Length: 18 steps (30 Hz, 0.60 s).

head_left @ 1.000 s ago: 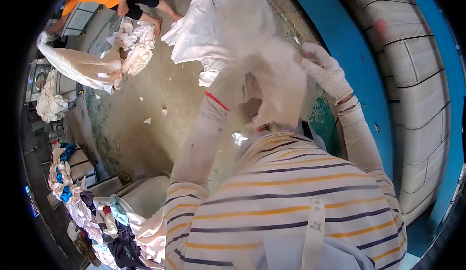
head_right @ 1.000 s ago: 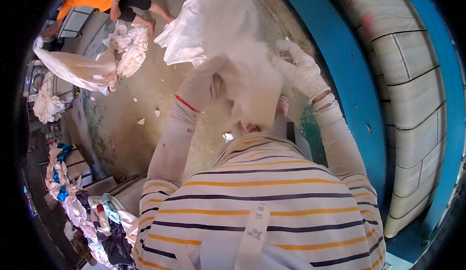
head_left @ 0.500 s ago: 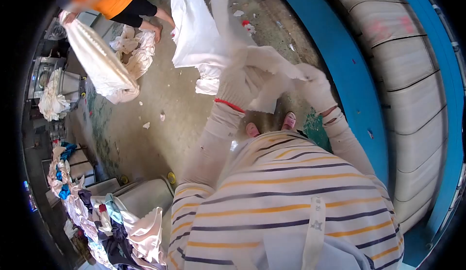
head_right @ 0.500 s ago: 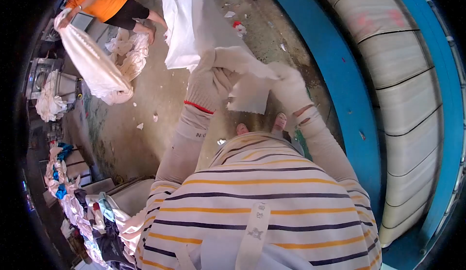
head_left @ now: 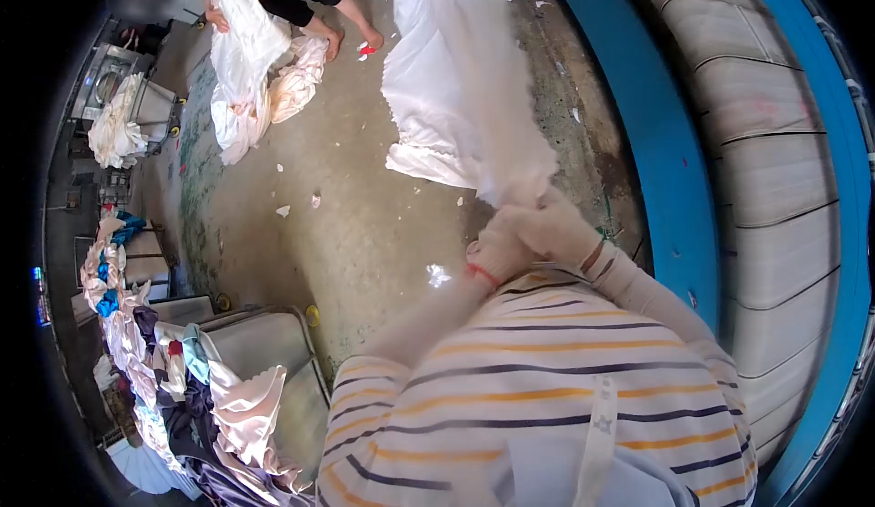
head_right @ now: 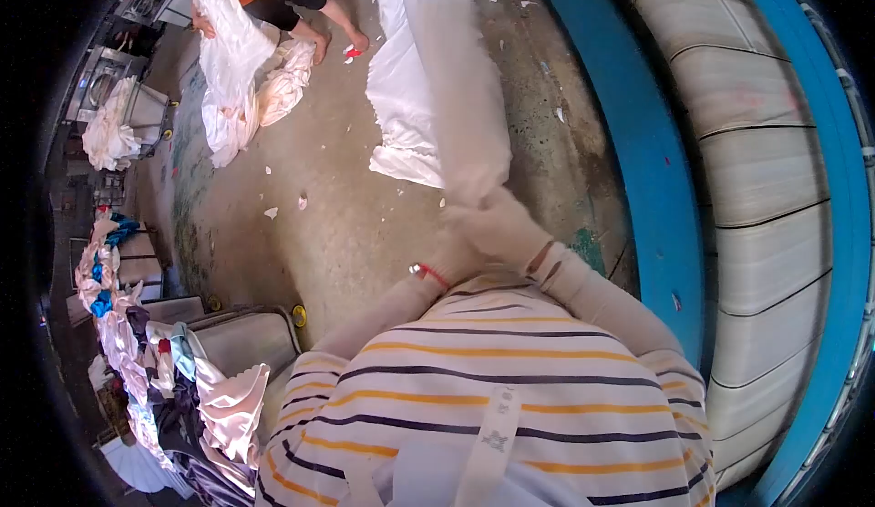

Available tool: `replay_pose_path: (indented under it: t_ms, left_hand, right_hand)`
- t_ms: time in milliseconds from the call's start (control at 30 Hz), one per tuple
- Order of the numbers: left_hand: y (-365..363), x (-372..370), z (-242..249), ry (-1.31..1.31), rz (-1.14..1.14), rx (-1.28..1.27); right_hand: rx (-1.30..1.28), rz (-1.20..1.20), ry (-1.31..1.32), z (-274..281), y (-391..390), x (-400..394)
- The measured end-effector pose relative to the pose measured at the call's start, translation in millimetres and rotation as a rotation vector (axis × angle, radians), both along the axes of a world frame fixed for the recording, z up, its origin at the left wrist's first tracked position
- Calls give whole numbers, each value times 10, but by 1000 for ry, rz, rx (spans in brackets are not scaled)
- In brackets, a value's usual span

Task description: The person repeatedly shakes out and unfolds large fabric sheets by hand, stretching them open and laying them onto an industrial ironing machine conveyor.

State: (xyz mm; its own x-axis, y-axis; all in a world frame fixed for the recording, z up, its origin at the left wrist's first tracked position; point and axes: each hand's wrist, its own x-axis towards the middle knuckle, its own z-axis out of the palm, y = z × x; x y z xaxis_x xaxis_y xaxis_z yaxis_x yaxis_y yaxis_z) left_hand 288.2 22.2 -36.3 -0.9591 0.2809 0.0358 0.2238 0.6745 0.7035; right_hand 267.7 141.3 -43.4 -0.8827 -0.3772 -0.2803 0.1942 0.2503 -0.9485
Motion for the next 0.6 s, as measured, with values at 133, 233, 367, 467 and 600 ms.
replay_pose_path:
  t_ms: [133,233,367,467,600]
  left_hand:
    - [-334,-485,-734,90,317,108]
    - [-1063,-830,-1184,109,645,202]
    - [-2247,-946,-1491,168,943,577]
    - [-2684,-948,-1266,63,953,544]
    - [-2722,-1080,-1658,131,491,1152]
  right_hand:
    - [-196,322,33,1427,-49,64]
    - [120,39,455,1746,835,288]
    - [694,-880,619,2173,1646,337]
    - [548,-969,638,1699,3708,392]
    - [335,-1075,676,1842,3538,437]
